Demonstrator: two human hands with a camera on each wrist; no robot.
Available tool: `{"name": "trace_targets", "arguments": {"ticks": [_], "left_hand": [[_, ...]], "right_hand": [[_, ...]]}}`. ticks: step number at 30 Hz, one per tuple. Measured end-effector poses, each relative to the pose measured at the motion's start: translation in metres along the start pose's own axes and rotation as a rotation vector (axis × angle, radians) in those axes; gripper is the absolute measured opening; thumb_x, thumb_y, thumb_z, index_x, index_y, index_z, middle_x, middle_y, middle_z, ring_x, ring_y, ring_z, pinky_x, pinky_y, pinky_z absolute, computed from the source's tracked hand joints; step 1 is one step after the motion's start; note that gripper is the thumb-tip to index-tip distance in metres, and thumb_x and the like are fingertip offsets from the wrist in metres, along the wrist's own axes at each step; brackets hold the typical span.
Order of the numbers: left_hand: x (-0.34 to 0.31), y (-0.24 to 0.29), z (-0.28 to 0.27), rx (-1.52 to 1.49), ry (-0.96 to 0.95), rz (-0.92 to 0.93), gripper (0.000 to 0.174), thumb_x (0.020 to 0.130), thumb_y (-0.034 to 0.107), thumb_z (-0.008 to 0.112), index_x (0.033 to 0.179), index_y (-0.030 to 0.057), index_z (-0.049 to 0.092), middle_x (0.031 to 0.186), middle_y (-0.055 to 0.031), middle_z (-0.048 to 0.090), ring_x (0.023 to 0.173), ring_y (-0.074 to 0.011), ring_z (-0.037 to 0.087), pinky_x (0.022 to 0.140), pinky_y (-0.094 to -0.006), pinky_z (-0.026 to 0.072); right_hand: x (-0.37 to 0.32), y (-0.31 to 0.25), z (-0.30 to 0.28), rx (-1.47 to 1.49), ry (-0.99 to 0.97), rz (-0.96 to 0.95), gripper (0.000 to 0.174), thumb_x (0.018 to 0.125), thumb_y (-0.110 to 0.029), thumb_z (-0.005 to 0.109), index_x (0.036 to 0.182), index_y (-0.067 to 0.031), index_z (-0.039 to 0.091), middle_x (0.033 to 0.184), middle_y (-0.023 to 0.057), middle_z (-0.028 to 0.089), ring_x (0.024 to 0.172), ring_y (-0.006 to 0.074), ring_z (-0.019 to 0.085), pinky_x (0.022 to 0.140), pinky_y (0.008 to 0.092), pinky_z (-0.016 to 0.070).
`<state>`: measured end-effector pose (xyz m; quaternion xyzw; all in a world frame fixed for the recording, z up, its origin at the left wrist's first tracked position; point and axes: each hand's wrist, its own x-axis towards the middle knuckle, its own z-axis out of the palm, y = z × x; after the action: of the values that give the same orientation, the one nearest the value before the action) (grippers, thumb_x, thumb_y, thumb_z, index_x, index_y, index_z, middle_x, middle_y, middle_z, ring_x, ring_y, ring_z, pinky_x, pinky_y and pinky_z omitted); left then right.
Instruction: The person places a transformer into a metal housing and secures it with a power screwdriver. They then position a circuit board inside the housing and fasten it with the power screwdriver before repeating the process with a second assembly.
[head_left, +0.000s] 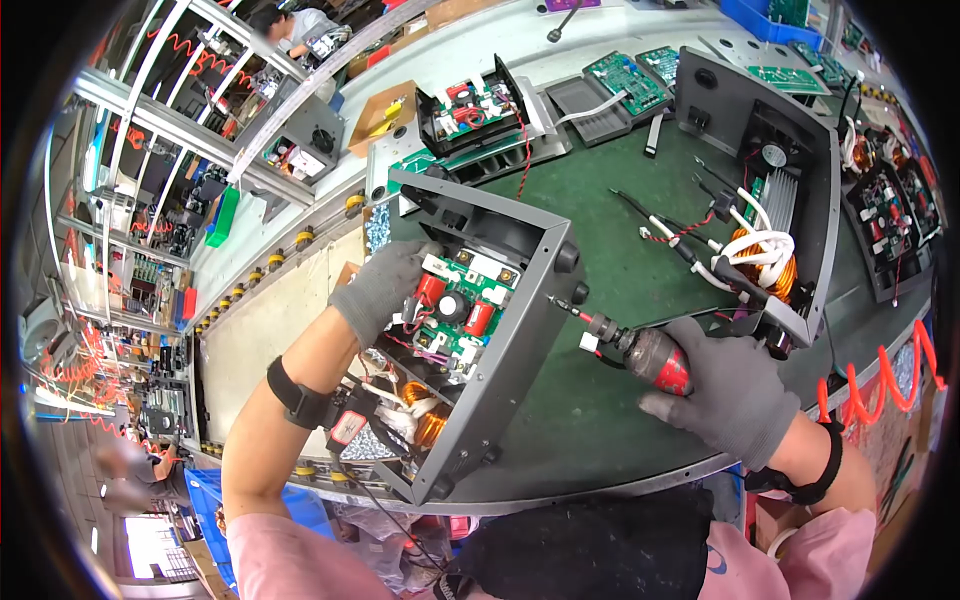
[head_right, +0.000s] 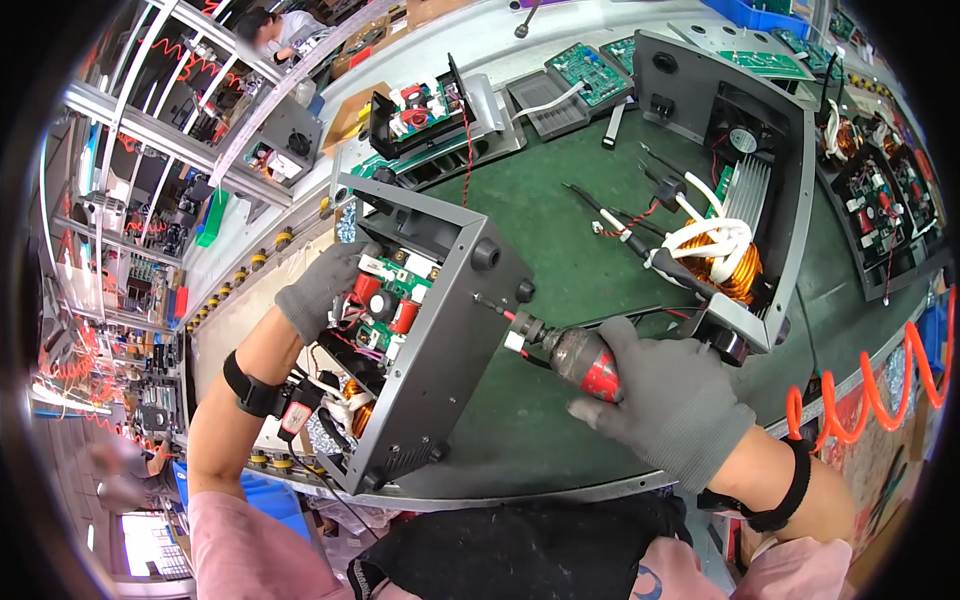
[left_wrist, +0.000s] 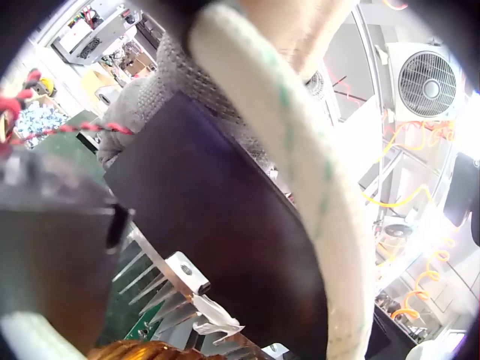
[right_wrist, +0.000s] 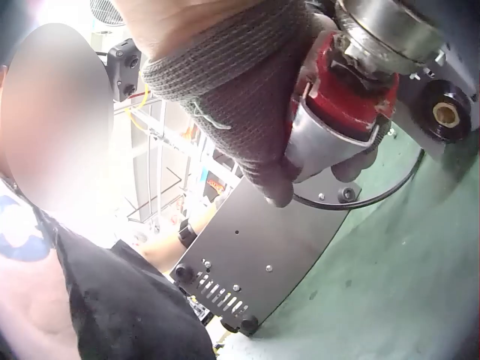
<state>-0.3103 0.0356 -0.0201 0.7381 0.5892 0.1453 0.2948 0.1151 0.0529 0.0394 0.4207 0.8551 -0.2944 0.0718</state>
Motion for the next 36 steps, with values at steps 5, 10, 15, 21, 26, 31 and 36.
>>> {"name": "trace_targets", "arguments": {"ticks": [5, 10, 15, 21, 26, 31, 36], "left_hand": [[0.009, 0.054, -0.01, 0.88, -0.232, 0.057, 0.037, 0.079, 0.007, 0.056, 0.116, 0.0062, 0.059, 0.119, -0.0082, 0.058, 0.112, -0.0205, 0.053, 0.093, -0.0261, 0.0449], [0.003, 0.063, -0.021, 0.37, -0.134, -0.236, 0.036, 0.081, 0.007, 0.055, 0.117, 0.0026, 0.058, 0.113, -0.0094, 0.06, 0.101, -0.0198, 0.056, 0.083, -0.0262, 0.047], [-0.031, 0.098, -0.052, -0.872, 0.298, -0.417, 0.031, 0.09, 0.001, 0.049, 0.12, -0.0088, 0.052, 0.101, -0.0118, 0.064, 0.076, -0.0119, 0.061, 0.062, -0.0184, 0.0481], [-0.04, 0.151, -0.03, -1.102, 0.291, -0.33, 0.031, 0.095, 0.009, 0.05, 0.12, -0.0077, 0.05, 0.104, -0.0166, 0.064, 0.074, -0.0116, 0.064, 0.054, -0.0166, 0.0493], [-0.045, 0.172, -0.015, -1.117, 0.305, -0.304, 0.029, 0.095, 0.011, 0.051, 0.118, -0.0068, 0.051, 0.098, -0.0125, 0.064, 0.069, -0.0093, 0.061, 0.054, -0.0164, 0.0485], [-0.046, 0.176, -0.008, -1.062, 0.367, -0.343, 0.023, 0.096, 0.014, 0.051, 0.11, -0.004, 0.055, 0.086, -0.0069, 0.061, 0.061, -0.0071, 0.057, 0.052, -0.0159, 0.0464], [-0.046, 0.195, -0.018, -0.934, 0.202, -0.455, 0.022, 0.096, 0.016, 0.052, 0.106, -0.0033, 0.056, 0.087, -0.0071, 0.062, 0.058, -0.0055, 0.055, 0.05, -0.0161, 0.0438]], "right_hand": [[0.002, -0.005, 0.001, -0.074, 0.014, 0.025, 0.06, 0.075, -0.047, 0.071, 0.108, -0.0057, 0.045, 0.072, 0.0152, 0.063, 0.07, 0.0357, 0.064, 0.067, 0.0444, 0.0479], [-0.006, -0.005, 0.002, -0.07, 0.127, -0.02, 0.066, 0.068, -0.05, 0.076, 0.11, -0.0072, 0.047, 0.074, 0.0141, 0.064, 0.071, 0.0339, 0.065, 0.065, 0.0426, 0.0485], [-0.019, -0.001, 0.004, 0.087, 0.306, -0.208, 0.062, 0.067, -0.047, 0.078, 0.107, -0.0082, 0.052, 0.066, 0.0103, 0.061, 0.061, 0.0313, 0.064, 0.053, 0.039, 0.0477], [-0.011, -0.035, 0.0, 0.271, 0.313, -0.352, 0.058, 0.07, -0.044, 0.077, 0.107, -0.0073, 0.051, 0.062, 0.0104, 0.058, 0.058, 0.032, 0.062, 0.052, 0.0385, 0.0461], [-0.008, -0.051, -0.003, 0.309, 0.307, -0.396, 0.059, 0.071, -0.044, 0.077, 0.107, -0.0073, 0.05, 0.061, 0.0109, 0.057, 0.058, 0.033, 0.062, 0.052, 0.0384, 0.0459], [-0.01, -0.052, 0.0, 0.274, 0.331, -0.37, 0.058, 0.072, -0.044, 0.077, 0.107, -0.0077, 0.05, 0.061, 0.012, 0.057, 0.059, 0.0338, 0.062, 0.052, 0.039, 0.0461], [-0.013, -0.05, 0.001, 0.293, 0.322, -0.376, 0.055, 0.073, -0.043, 0.076, 0.107, -0.0075, 0.05, 0.062, 0.0126, 0.057, 0.059, 0.0344, 0.062, 0.053, 0.0395, 0.0459]]}}
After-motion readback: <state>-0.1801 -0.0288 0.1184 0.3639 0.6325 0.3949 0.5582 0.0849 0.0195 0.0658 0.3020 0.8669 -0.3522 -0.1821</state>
